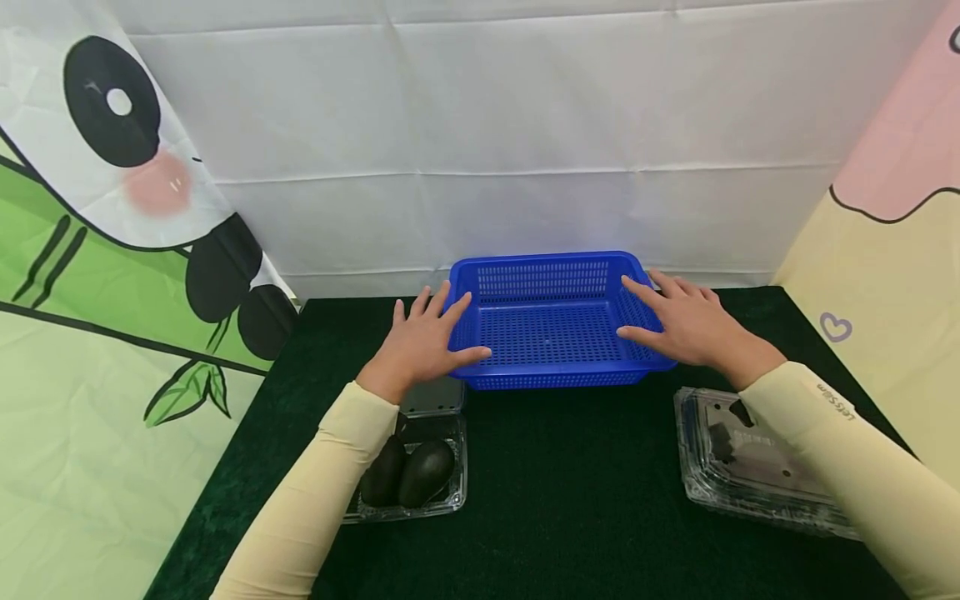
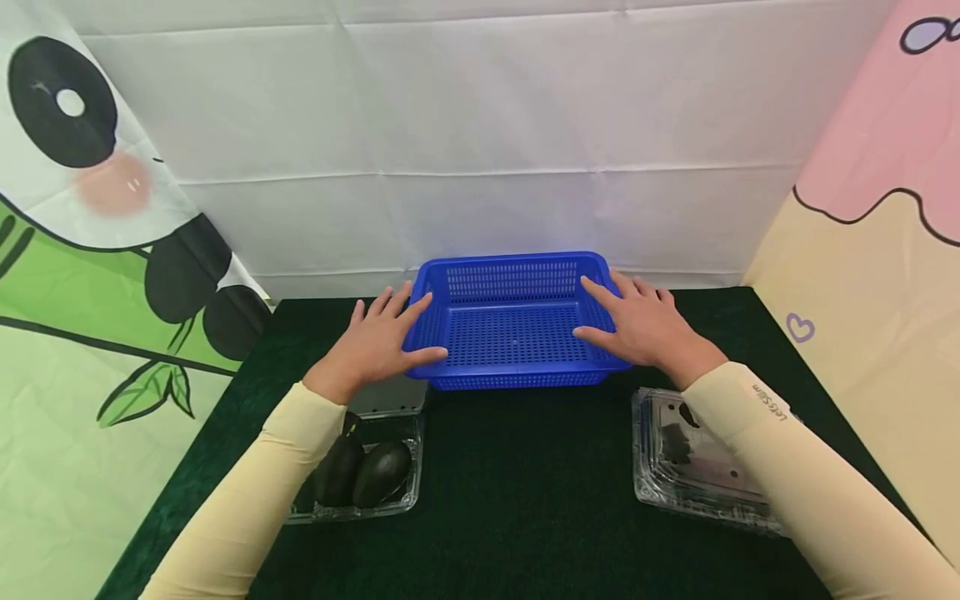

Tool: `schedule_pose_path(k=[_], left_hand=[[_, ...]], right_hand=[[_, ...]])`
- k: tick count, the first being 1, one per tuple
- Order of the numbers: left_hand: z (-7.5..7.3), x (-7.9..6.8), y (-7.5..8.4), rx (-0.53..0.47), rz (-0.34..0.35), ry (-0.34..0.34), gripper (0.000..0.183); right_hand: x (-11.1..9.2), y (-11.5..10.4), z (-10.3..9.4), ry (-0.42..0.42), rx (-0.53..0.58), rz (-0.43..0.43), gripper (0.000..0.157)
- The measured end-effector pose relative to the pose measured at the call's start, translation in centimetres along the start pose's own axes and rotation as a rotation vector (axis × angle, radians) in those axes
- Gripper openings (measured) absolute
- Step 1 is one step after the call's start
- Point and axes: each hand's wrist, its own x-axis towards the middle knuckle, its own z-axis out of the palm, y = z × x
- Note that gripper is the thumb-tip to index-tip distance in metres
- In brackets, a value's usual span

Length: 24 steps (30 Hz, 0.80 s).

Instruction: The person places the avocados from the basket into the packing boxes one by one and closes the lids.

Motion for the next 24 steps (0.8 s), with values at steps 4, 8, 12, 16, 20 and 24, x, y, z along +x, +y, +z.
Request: schedule_pose_path(k=[4, 8, 12, 16, 20, 24], left_hand=[[-0.1, -0.1, -0.7, -0.002, -0.025, 0.005, 0.097], [-0.2, -0.3, -1.6, -0.004, -0.044, 0.011, 0.098], [-0.2, -0.6, -2.7, -0.005, -0.071, 0.017, 0.098], [-0.1, -1.0, -3.9, 0.007, -0.104, 0.013, 0.098], [0.1, -1.5, -4.9, 0.005, -0.122, 0.013, 0.099], [0.4, -2.0, -6.0, 0.001, -0.149, 0.006, 0.101]], right_hand=[[0.5, -0.9, 0.3, 0.008, 0.001, -0.024, 0.084], [1.0, -1.9, 0.5, 0.009, -0.006, -0.04, 0.083], [1.6, -3.1, 0.8, -0.008, -0.009, -0.059, 0.085], [1.9, -4.3, 0.9, -0.023, -0.009, -0.081, 0.086], [2.0, -5.5, 1.1, -0.03, -0.009, -0.105, 0.085], [2.0, -6.7, 1.5, -0.029, -0.003, -0.14, 0.085]])
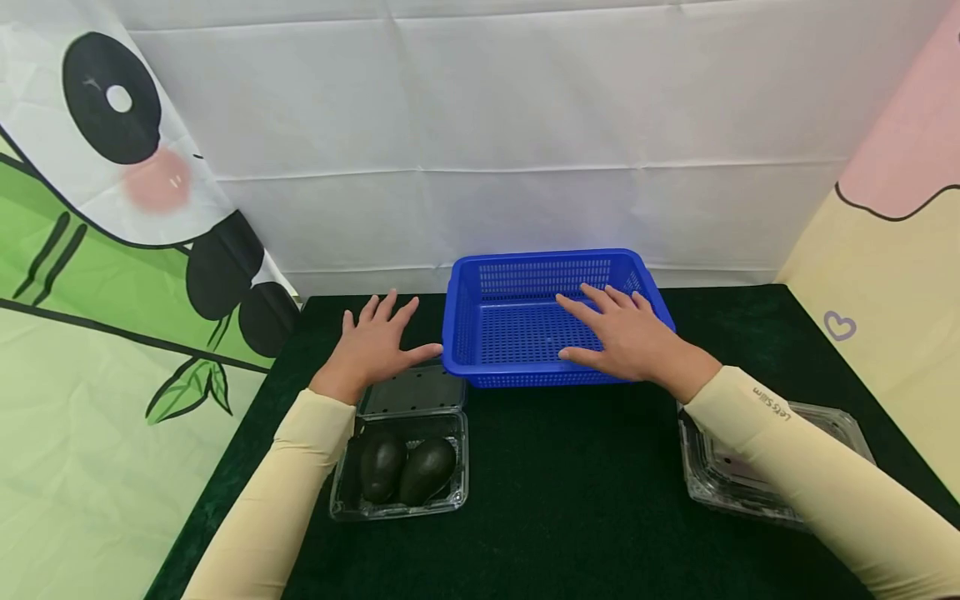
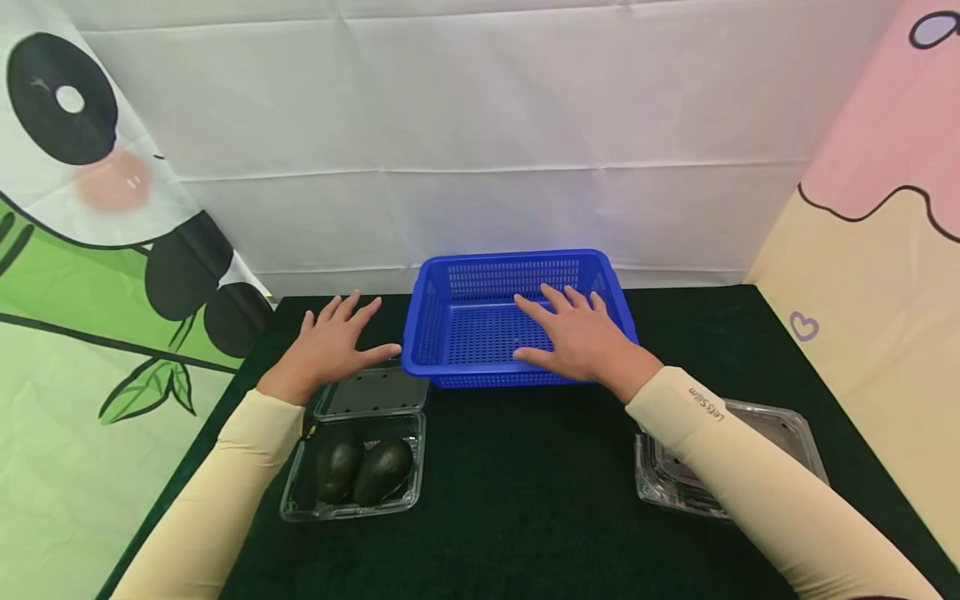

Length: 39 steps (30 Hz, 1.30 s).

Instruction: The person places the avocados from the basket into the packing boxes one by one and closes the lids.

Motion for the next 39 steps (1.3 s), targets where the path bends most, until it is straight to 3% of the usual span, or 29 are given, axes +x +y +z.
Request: schedule_pose_path(k=[13, 25, 39], left_hand=[[0.9, -0.9, -3.8, -0.024, -0.057, -0.021, 0.104], [2.0, -1.8, -6.3, -0.02, -0.07, -0.037, 0.099], [4.2, -1.6, -7.5, -0.017, -0.085, -0.085, 0.096]], right_hand=[[-0.8, -4.9, 1.2, -0.001, 0.023, -0.129, 0.083], [-2.2, -7.5, 1.6, -0.025, 0.009, -0.257, 0.085], [-3.7, -9.1, 2.0, -0.053, -0.022, -0.335, 0.085]])
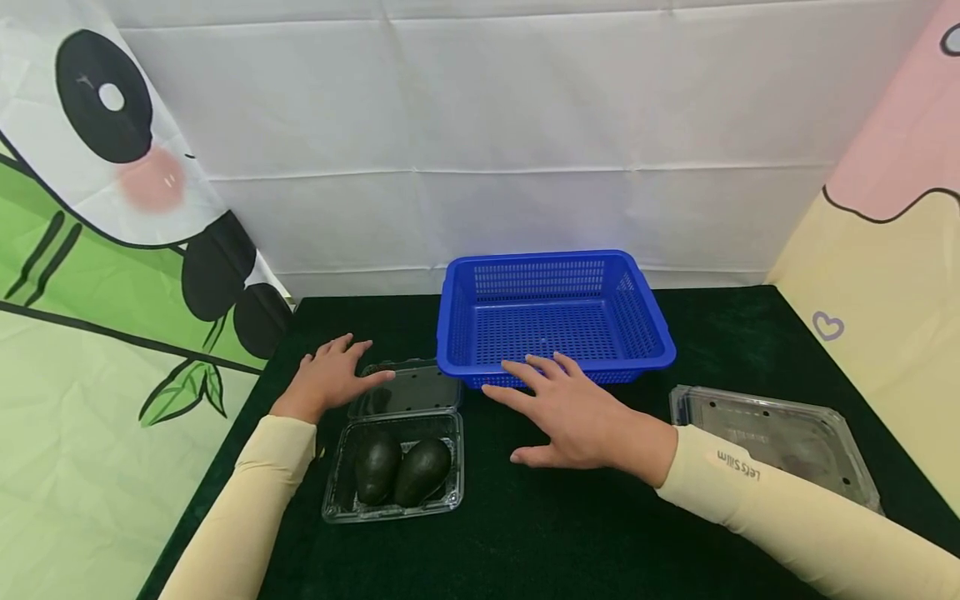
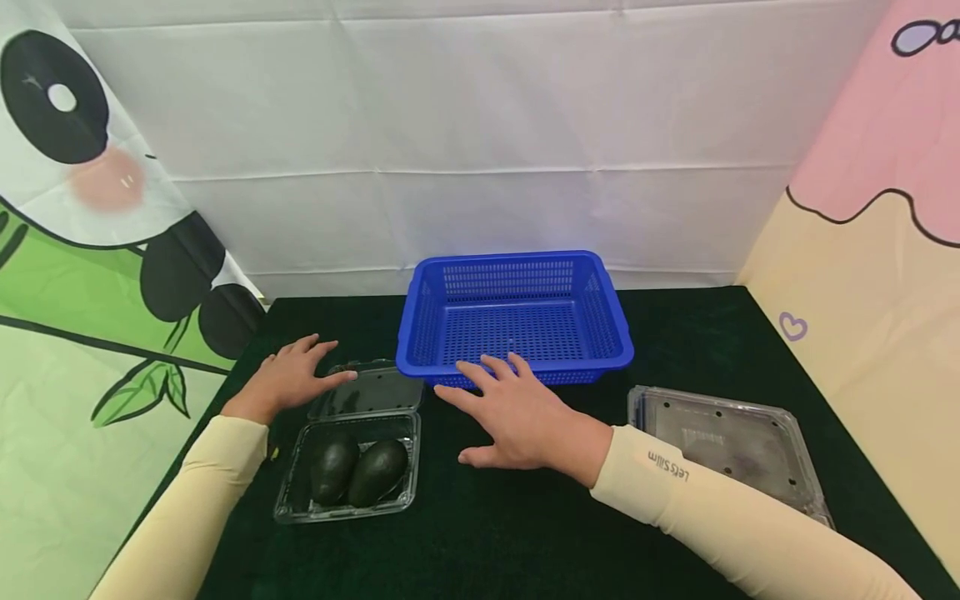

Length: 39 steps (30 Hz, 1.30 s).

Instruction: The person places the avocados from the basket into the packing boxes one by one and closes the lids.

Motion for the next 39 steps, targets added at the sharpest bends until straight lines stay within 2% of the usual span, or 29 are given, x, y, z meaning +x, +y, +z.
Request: schedule_pose_path(k=[11, 21, 29, 39], left_hand=[[1.3, 0.2, -0.1, 0.013, 0.002, -0.027, 0.091], [1.6, 0.2, -0.4, 0.021, 0.002, -0.051, 0.09], [1.7, 0.3, -0.3, 0.026, 0.006, -0.039, 0.09], [2.0, 0.5, -0.6, -0.009, -0.021, -0.046, 0.083]], right_hand=[[-0.6, -0.3, 1.2, -0.025, 0.028, -0.027, 0.084], [-0.8, -0.2, 1.4, -0.025, 0.029, -0.025, 0.085], [-0.9, -0.1, 1.5, -0.039, 0.031, -0.008, 0.085], [-1.1, 0.0, 1.6, -0.019, 0.034, -0.007, 0.085]])
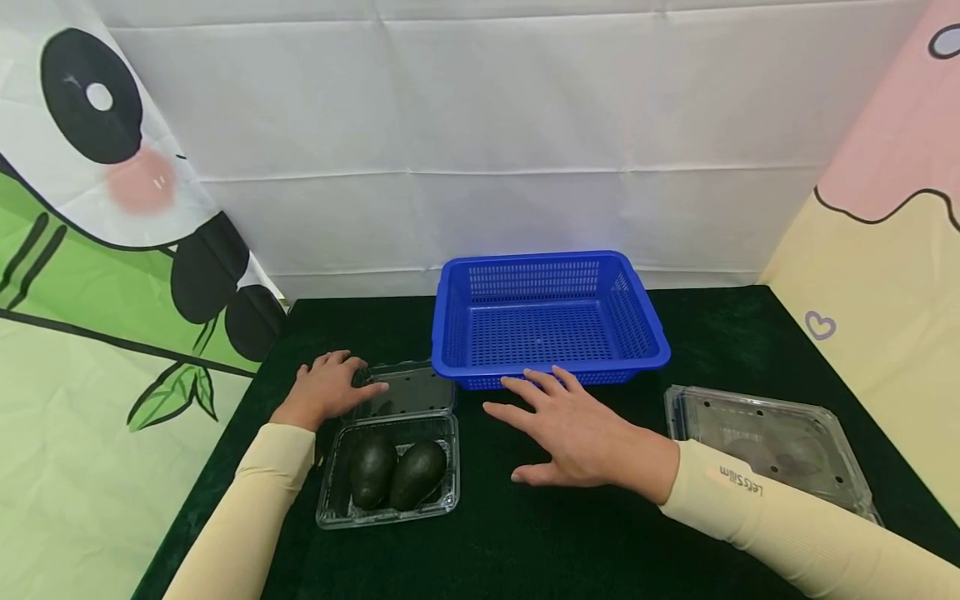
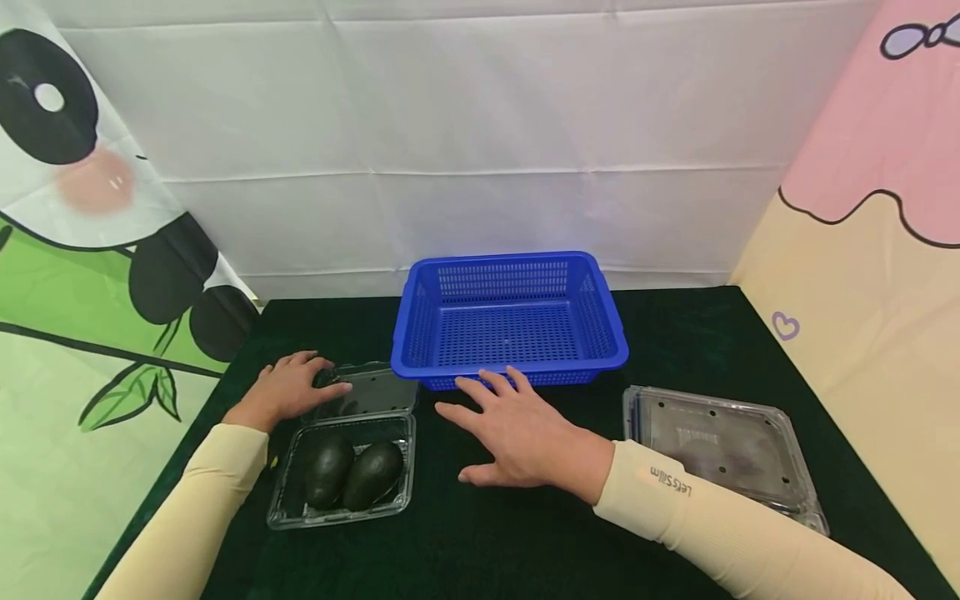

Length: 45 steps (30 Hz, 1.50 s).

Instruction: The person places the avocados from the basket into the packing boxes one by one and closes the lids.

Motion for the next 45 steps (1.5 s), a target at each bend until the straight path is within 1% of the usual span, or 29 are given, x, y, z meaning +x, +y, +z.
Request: schedule_pose_path(k=[6, 11, 15, 18, 23, 28, 35, 41, 45], left_hand=[[-0.1, -0.1, -0.4, 0.014, 0.016, -0.016, 0.071], [-0.2, 0.0, -0.7, 0.011, 0.025, 0.008, 0.058], [-0.4, -0.1, -0.7, 0.024, 0.041, 0.012, 0.048], [-0.5, -0.2, -0.7, 0.038, 0.048, 0.013, 0.045], [-0.7, -0.4, -0.8, 0.038, 0.04, 0.019, 0.046], [-1.0, -0.6, -1.1, 0.013, 0.018, 0.023, 0.047], [-1.7, -1.3, -1.5, -0.025, 0.011, 0.061, 0.052], [-2.5, -2.3, -2.0, -0.027, 0.025, 0.123, 0.058], [-3.2, -3.0, -2.0, -0.025, 0.045, 0.199, 0.057]], right_hand=[[0.0, 0.0, 0.1, -0.008, 0.004, 0.001, 0.084], [-0.1, 0.1, 0.1, -0.005, -0.001, 0.005, 0.084], [-0.1, 0.2, 0.0, -0.002, 0.003, 0.01, 0.084], [-0.2, 0.2, 0.0, -0.004, 0.01, 0.009, 0.084], [-0.3, 0.2, 0.0, 0.001, 0.006, 0.008, 0.084], [-0.4, 0.2, -0.1, 0.01, -0.004, 0.008, 0.085], [-0.4, 0.2, -0.2, 0.014, -0.001, 0.001, 0.084], [-0.5, 0.3, -0.3, 0.023, 0.004, -0.003, 0.085], [-0.6, 0.3, -0.4, 0.032, 0.0, -0.01, 0.084]])
